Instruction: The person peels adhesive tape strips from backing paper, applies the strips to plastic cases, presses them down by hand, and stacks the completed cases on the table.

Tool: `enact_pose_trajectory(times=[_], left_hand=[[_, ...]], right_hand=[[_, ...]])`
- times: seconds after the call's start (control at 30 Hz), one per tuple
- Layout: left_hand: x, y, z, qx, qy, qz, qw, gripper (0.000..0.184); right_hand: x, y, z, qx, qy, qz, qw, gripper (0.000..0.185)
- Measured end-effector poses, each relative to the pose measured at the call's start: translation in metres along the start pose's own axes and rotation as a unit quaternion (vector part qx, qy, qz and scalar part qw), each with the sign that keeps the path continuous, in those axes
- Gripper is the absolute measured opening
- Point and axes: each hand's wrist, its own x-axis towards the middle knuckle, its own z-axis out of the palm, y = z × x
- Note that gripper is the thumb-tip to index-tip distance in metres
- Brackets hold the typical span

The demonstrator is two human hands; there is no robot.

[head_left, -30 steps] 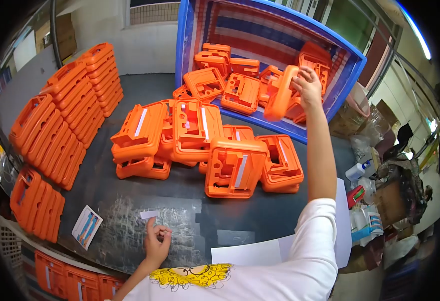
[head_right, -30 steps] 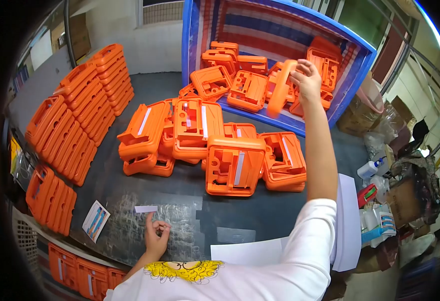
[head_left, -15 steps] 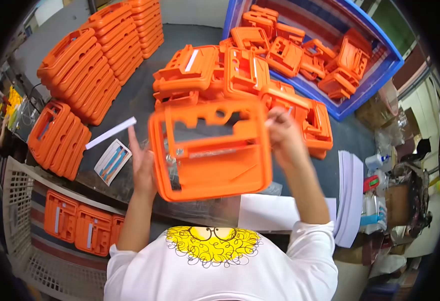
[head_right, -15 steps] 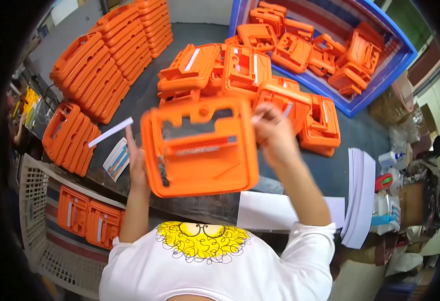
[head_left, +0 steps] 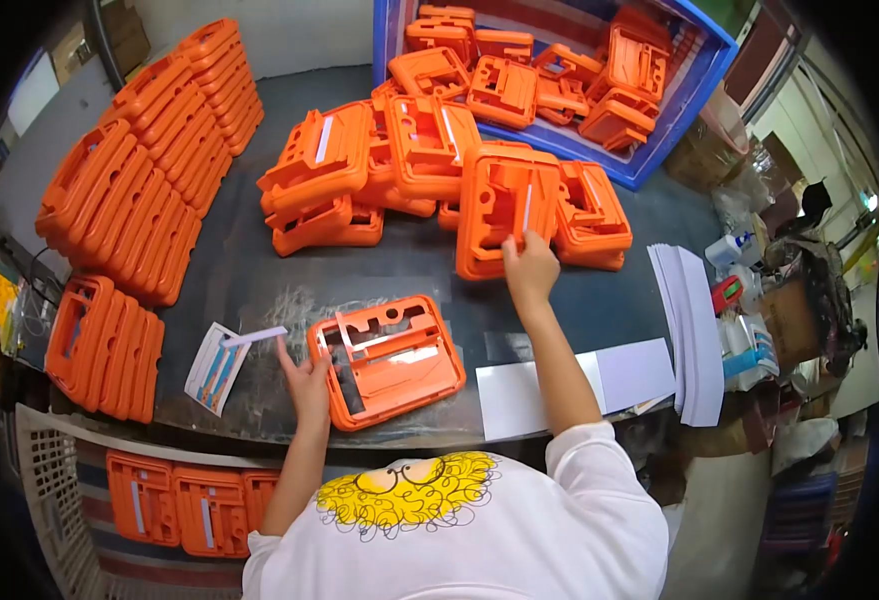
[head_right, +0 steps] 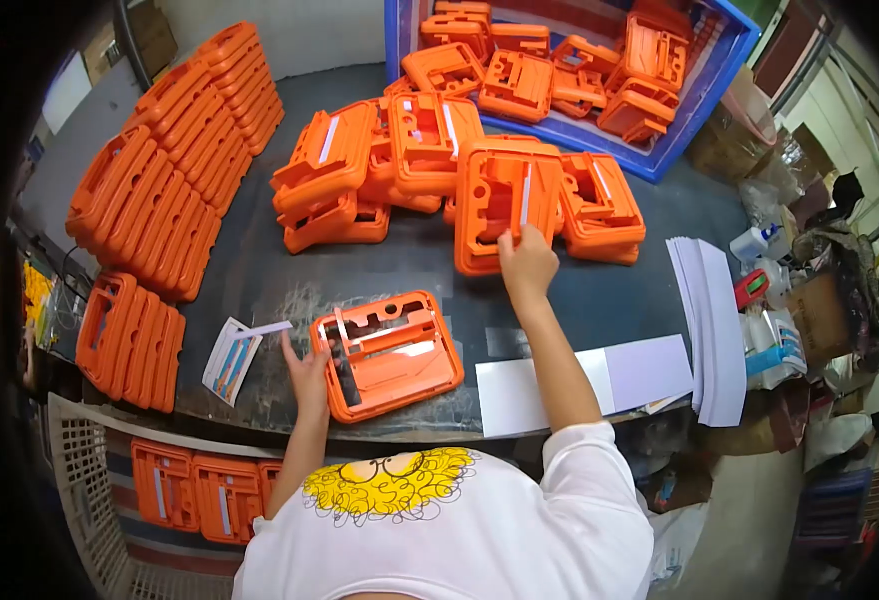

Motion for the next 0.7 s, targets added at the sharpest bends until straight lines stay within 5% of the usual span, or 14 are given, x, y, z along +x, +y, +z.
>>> enact_pose_trajectory(times=[0.17, 0.43, 0.53, 0.63, 0.7], left_hand=[[-0.006, -0.003, 0.003, 0.026, 0.018, 0.007, 0.999, 0.088], [0.006, -0.005, 0.037, 0.027, -0.01, -0.015, 0.999, 0.091], [0.015, -0.011, 0.046, 0.032, -0.01, -0.004, 0.999, 0.092], [0.03, -0.018, 0.046, 0.098, -0.05, 0.012, 0.994, 0.096], [0.027, -0.01, 0.051, 0.165, -0.065, 0.012, 0.984, 0.087]], right_hand=[[0.079, -0.001, -0.068, -0.037, 0.033, 0.024, 0.998, 0.032], [0.199, 0.037, -0.014, -0.247, -0.245, -0.028, 0.937, 0.026], [0.201, 0.044, -0.008, -0.199, -0.234, -0.063, 0.95, 0.034], [0.195, 0.057, -0.005, -0.002, -0.217, 0.015, 0.976, 0.049], [0.183, 0.062, -0.002, 0.058, -0.132, -0.004, 0.99, 0.055]])
